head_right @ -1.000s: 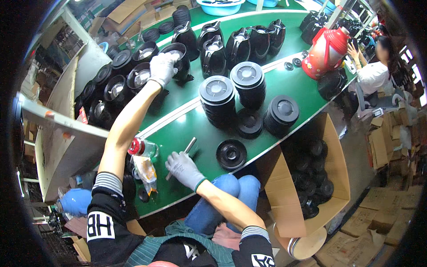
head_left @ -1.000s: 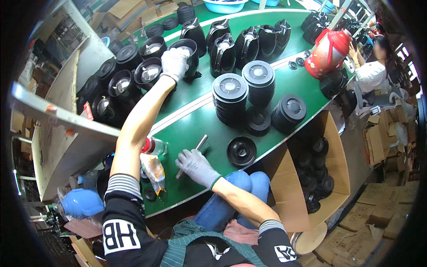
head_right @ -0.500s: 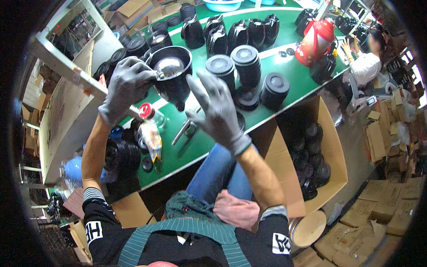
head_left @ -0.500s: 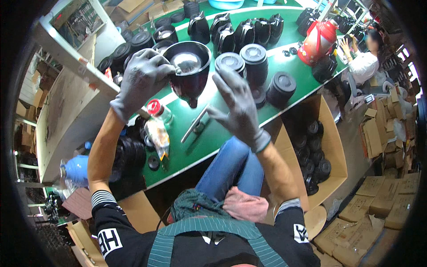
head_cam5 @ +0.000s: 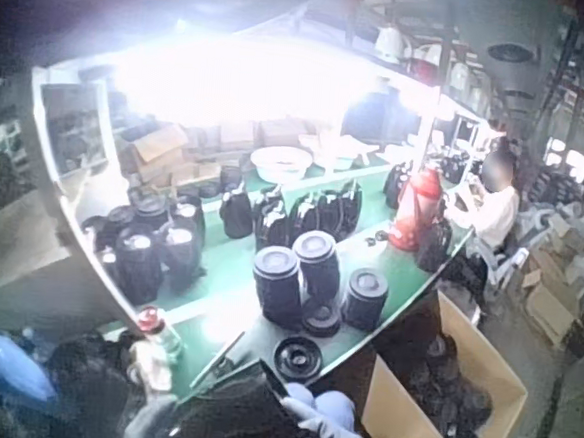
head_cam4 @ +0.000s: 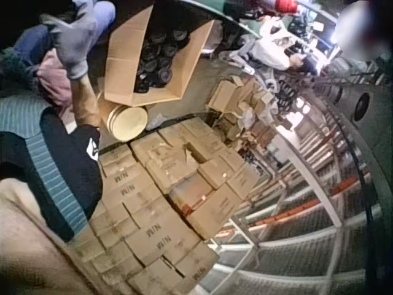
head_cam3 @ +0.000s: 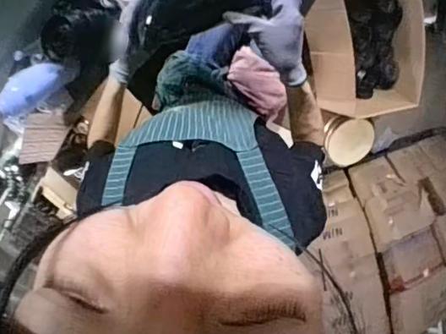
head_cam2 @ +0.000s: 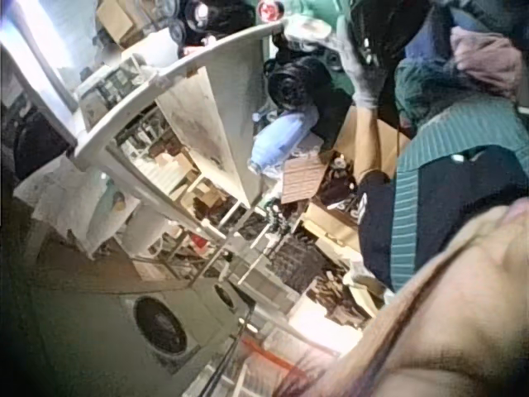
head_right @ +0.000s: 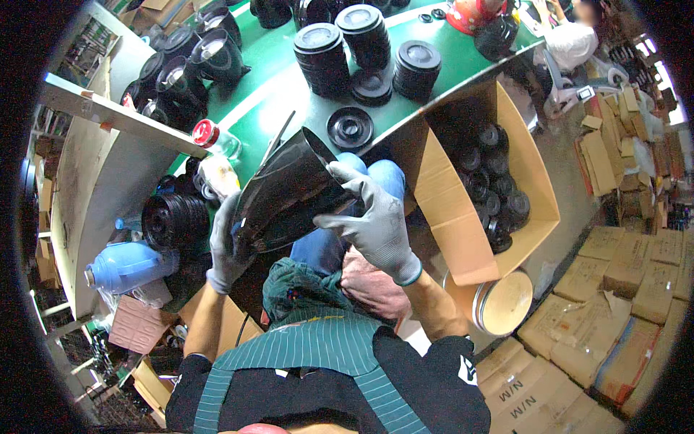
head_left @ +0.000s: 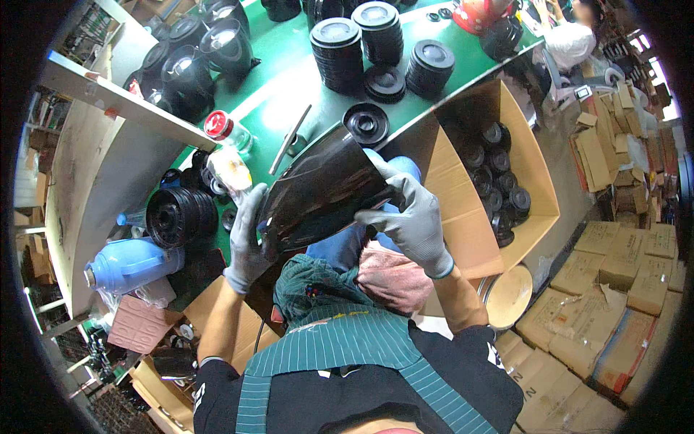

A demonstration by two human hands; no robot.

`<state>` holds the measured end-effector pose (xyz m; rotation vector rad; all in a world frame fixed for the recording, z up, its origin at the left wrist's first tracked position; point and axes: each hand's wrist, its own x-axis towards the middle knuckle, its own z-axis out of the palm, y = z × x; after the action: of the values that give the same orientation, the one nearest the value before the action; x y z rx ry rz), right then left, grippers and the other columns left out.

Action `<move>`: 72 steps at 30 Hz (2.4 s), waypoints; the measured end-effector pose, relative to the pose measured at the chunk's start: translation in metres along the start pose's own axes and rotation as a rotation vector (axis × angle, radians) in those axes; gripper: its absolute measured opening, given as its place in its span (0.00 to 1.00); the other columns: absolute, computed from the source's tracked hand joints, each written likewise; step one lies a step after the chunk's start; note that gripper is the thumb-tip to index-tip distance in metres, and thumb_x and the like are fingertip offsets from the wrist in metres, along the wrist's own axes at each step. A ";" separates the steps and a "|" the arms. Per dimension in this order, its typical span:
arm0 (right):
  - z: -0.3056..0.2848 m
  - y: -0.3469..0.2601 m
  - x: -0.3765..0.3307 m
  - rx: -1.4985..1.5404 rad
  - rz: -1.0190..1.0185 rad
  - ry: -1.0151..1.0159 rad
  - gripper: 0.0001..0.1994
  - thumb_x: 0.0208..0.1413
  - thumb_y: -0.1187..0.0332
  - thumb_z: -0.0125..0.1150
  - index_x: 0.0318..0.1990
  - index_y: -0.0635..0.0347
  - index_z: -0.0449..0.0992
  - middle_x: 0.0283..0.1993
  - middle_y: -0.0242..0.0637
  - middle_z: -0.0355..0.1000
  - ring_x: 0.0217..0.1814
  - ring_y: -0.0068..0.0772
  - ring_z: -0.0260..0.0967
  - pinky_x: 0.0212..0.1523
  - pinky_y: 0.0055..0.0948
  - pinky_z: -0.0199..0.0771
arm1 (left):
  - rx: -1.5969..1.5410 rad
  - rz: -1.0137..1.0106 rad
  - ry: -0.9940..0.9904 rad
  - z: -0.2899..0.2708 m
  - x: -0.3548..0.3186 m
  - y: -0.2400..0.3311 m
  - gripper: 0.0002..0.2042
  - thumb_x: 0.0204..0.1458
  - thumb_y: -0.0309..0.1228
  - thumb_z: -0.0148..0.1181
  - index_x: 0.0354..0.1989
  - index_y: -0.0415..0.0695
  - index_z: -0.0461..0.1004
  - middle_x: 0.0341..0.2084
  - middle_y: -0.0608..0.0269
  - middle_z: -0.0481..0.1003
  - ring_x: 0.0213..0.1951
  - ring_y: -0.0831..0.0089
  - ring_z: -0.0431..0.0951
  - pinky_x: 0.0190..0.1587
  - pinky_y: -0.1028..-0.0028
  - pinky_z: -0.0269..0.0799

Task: The person sits on the floor and repeatedly picks up black cylindrical containers, inserts a metal rod into the opening, and places the finished units on a green table. The person handles each container one at a time and stacks them in rows.

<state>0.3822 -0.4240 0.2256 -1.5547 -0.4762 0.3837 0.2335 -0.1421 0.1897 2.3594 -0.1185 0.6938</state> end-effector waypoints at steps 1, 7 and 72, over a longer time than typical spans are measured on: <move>0.002 -0.001 -0.004 0.011 0.053 -0.025 0.34 0.48 0.68 0.86 0.62 0.70 0.76 0.70 0.46 0.76 0.69 0.34 0.75 0.70 0.32 0.72 | -0.245 -0.281 0.074 0.013 -0.011 -0.007 0.29 0.65 0.34 0.65 0.71 0.34 0.70 0.65 0.42 0.75 0.64 0.52 0.78 0.72 0.58 0.67; 0.015 -0.003 0.001 -0.164 0.121 -0.086 0.35 0.56 0.59 0.82 0.68 0.64 0.76 0.55 0.38 0.82 0.53 0.21 0.76 0.58 0.26 0.77 | -0.456 -0.545 -0.021 0.054 -0.098 -0.116 0.31 0.65 0.39 0.66 0.73 0.36 0.68 0.65 0.52 0.76 0.64 0.60 0.78 0.69 0.60 0.72; -0.010 0.109 -0.041 0.847 0.691 -0.701 0.37 0.80 0.37 0.31 0.79 0.56 0.64 0.77 0.41 0.69 0.74 0.37 0.67 0.82 0.31 0.54 | 0.227 0.705 -0.696 -0.036 0.126 0.060 0.20 0.49 0.34 0.72 0.53 0.45 0.85 0.50 0.58 0.86 0.45 0.66 0.88 0.43 0.68 0.86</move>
<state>0.3600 -0.4552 0.1151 -0.6674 -0.2202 1.4804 0.3095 -0.1544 0.3117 2.6753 -1.2700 0.1444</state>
